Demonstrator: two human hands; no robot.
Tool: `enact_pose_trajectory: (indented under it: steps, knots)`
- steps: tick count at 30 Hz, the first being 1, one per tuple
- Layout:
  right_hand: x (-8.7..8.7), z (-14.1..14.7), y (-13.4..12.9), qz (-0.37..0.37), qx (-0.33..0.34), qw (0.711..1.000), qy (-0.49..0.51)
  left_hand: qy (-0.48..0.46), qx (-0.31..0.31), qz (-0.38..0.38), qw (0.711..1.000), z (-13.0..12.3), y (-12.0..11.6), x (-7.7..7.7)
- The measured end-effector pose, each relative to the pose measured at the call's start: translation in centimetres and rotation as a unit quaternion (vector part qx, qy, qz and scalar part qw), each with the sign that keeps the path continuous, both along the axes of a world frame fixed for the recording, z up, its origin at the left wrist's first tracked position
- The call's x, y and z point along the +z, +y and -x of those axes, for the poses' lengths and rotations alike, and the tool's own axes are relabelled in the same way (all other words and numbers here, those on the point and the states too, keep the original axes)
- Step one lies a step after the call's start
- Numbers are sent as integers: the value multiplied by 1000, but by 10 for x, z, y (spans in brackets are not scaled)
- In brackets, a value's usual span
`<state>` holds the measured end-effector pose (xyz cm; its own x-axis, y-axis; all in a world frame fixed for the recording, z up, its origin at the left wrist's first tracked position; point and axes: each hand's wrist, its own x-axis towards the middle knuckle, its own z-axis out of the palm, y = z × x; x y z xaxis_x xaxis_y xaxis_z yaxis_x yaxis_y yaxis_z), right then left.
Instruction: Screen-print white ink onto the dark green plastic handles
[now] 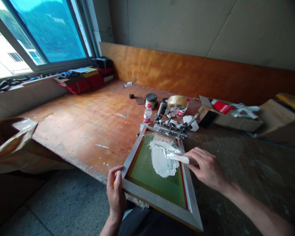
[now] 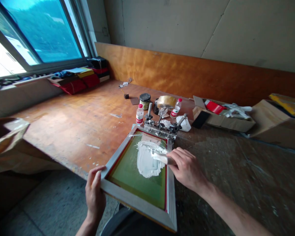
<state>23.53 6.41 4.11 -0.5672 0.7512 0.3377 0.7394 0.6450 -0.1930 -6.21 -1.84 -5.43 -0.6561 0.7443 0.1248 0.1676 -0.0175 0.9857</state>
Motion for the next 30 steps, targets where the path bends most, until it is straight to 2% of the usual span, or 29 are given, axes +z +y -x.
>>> enact_pose_trajectory:
  steps: [7, 13, 23, 30]
  knots:
    - [-2, -3, -16, -36, -4, 996, 81, 7, -2, 10, 1000, 0, -1, 0]
    - [-7, -2, -19, -27, -30, 992, 116, 15, 0, 15, 1000, 0, -2, 0]
    - [-15, 1, -25, 35, -43, 990, 133, 45, 7, 14, 999, -1, -2, -1]
    - [-31, 4, -23, 33, -37, 996, 71, 31, 16, 22, 999, -1, -1, 0]
